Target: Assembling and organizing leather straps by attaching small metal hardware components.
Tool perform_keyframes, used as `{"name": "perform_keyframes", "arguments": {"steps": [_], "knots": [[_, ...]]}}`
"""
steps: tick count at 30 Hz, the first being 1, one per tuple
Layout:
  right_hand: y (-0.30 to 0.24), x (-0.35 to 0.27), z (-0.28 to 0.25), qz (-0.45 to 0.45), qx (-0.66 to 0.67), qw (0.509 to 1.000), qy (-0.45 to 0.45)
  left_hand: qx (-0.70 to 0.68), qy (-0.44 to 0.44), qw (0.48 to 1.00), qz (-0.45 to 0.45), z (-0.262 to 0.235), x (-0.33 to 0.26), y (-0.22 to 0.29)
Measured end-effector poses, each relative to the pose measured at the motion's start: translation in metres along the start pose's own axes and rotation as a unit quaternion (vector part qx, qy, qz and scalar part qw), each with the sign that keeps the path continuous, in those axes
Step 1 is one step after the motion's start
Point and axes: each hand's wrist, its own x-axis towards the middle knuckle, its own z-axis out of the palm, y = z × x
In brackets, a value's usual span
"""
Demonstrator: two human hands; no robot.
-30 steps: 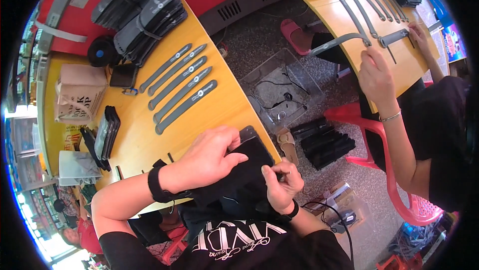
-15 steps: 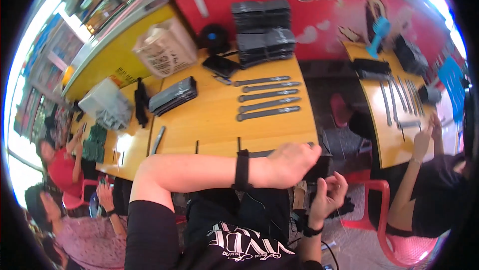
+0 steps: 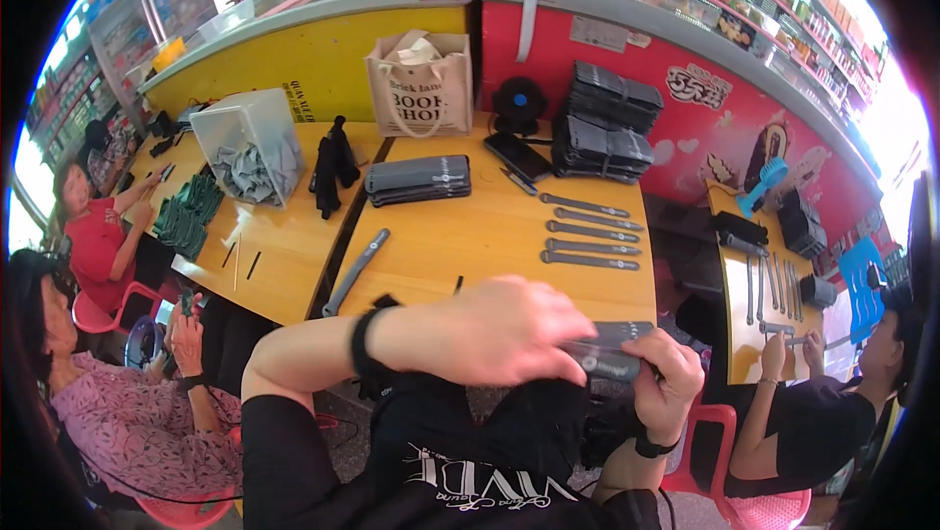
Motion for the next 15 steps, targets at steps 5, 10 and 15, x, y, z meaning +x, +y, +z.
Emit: {"name": "perform_keyframes", "arguments": {"steps": [5,10,15], "knots": [[-0.008,0.034,0.022,-0.168,0.065,0.982,0.048,-0.329,0.029,0.841,-0.429,-0.028,-0.118,-0.036],[-0.003,0.057,0.058,-0.207,0.078,0.975,0.006,-0.696,0.207,0.57,-0.385,-0.009,-0.159,-0.016],[0.006,0.046,0.07,-0.16,0.047,0.984,-0.057,-0.624,0.337,0.617,-0.342,-0.009,-0.171,-0.022]]}}
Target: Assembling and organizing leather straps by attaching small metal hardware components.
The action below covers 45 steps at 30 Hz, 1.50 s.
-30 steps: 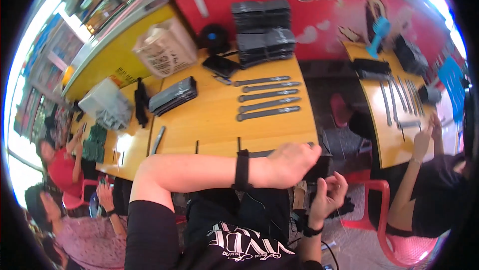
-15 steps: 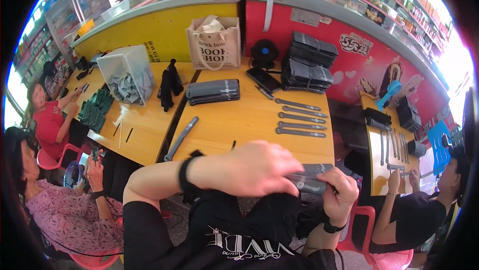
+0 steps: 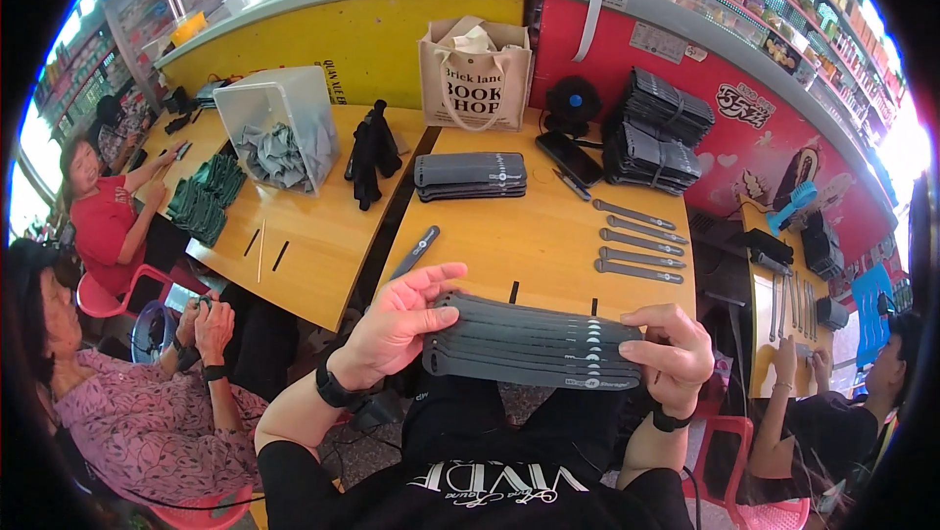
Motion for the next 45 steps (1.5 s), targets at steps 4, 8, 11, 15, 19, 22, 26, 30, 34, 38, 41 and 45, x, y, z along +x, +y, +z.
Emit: {"name": "perform_keyframes", "arguments": {"steps": [4,8,11,15,19,22,26,30,34,38,41,45], "knots": [[0.005,-0.013,-0.005,0.022,0.019,0.998,0.062,-0.024,-0.013,1.0,-0.009,0.013,0.004,0.0],[0.006,-0.034,-0.033,0.101,-0.007,0.981,0.164,0.289,-0.09,0.939,0.163,0.041,0.015,-0.013],[0.004,-0.047,-0.04,0.149,-0.007,0.963,0.223,0.394,-0.07,0.902,0.164,0.061,0.023,-0.015],[0.003,-0.04,-0.04,0.258,0.231,0.915,0.206,0.242,0.128,0.953,0.129,0.048,0.048,-0.004],[0.017,-0.06,-0.062,0.302,0.061,0.93,0.201,0.332,0.21,0.905,0.165,-0.019,0.11,0.057],[0.052,-0.097,-0.07,0.373,-0.024,0.903,0.211,0.322,0.239,0.908,0.117,-0.094,0.144,0.076],[0.068,-0.147,-0.075,0.416,-0.258,0.86,0.148,0.307,0.291,0.904,0.058,-0.151,0.181,0.067],[0.055,-0.158,-0.073,0.484,-0.348,0.8,0.068,0.279,0.347,0.896,0.007,-0.175,0.203,0.054],[0.052,-0.163,-0.067,0.516,-0.37,0.772,0.017,0.341,0.329,0.881,0.007,-0.188,0.211,0.051],[0.056,-0.168,-0.064,0.539,-0.376,0.753,0.017,0.368,0.349,0.862,0.002,-0.188,0.209,0.05],[0.059,-0.178,-0.063,0.523,-0.377,0.763,0.042,0.421,0.346,0.839,0.01,-0.181,0.207,0.048],[0.058,-0.185,-0.063,0.529,-0.376,0.758,0.065,0.444,0.385,0.807,0.06,-0.167,0.208,0.038]]}}
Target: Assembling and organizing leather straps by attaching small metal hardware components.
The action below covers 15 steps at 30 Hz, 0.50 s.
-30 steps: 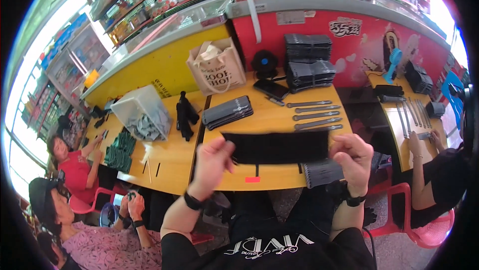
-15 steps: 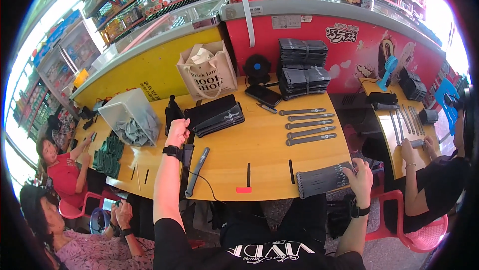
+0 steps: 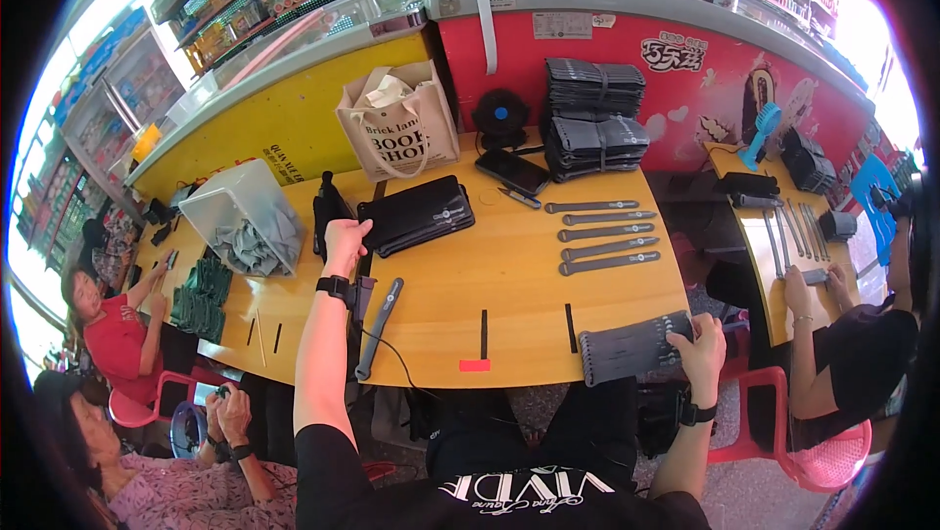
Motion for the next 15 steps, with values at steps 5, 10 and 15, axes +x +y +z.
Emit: {"name": "perform_keyframes", "arguments": {"steps": [5,10,15], "knots": [[0.001,0.007,-0.002,0.008,0.17,0.985,-0.023,0.242,0.05,0.959,0.135,-0.028,0.001,-0.002],[-0.022,0.0,-0.027,0.057,0.411,0.906,-0.087,-0.025,-0.083,0.981,0.173,-0.009,-0.094,0.039],[-0.049,-0.008,-0.056,0.061,0.523,0.837,-0.15,-0.139,-0.388,0.908,0.076,0.029,-0.254,0.048]]}}
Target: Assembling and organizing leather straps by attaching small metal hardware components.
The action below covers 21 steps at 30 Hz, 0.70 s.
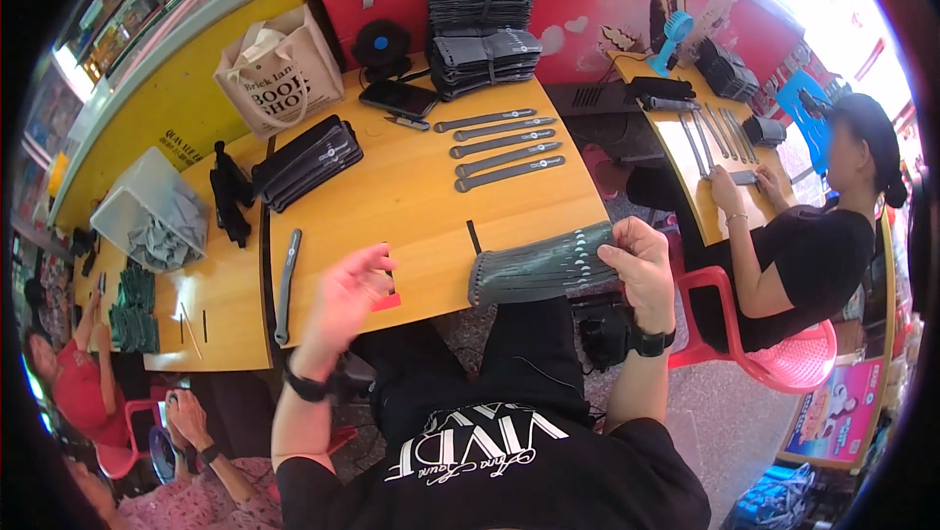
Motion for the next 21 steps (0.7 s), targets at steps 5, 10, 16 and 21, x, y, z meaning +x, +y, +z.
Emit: {"name": "perform_keyframes", "arguments": {"steps": [5,10,16,21], "knots": [[-0.022,-0.009,0.022,-0.112,-0.09,0.99,0.017,-0.109,0.002,0.994,-0.005,0.06,-0.015,-0.047],[-0.048,-0.024,0.05,-0.115,-0.036,0.991,0.051,-0.38,-0.111,0.918,-0.012,0.084,-0.03,-0.032],[-0.005,-0.004,0.121,-0.13,-0.112,0.984,-0.055,-0.601,-0.019,0.799,-0.013,0.092,-0.02,-0.031],[-0.006,-0.014,0.157,-0.318,-0.314,0.891,-0.075,-0.593,0.096,0.799,0.02,0.047,-0.023,-0.047]]}}
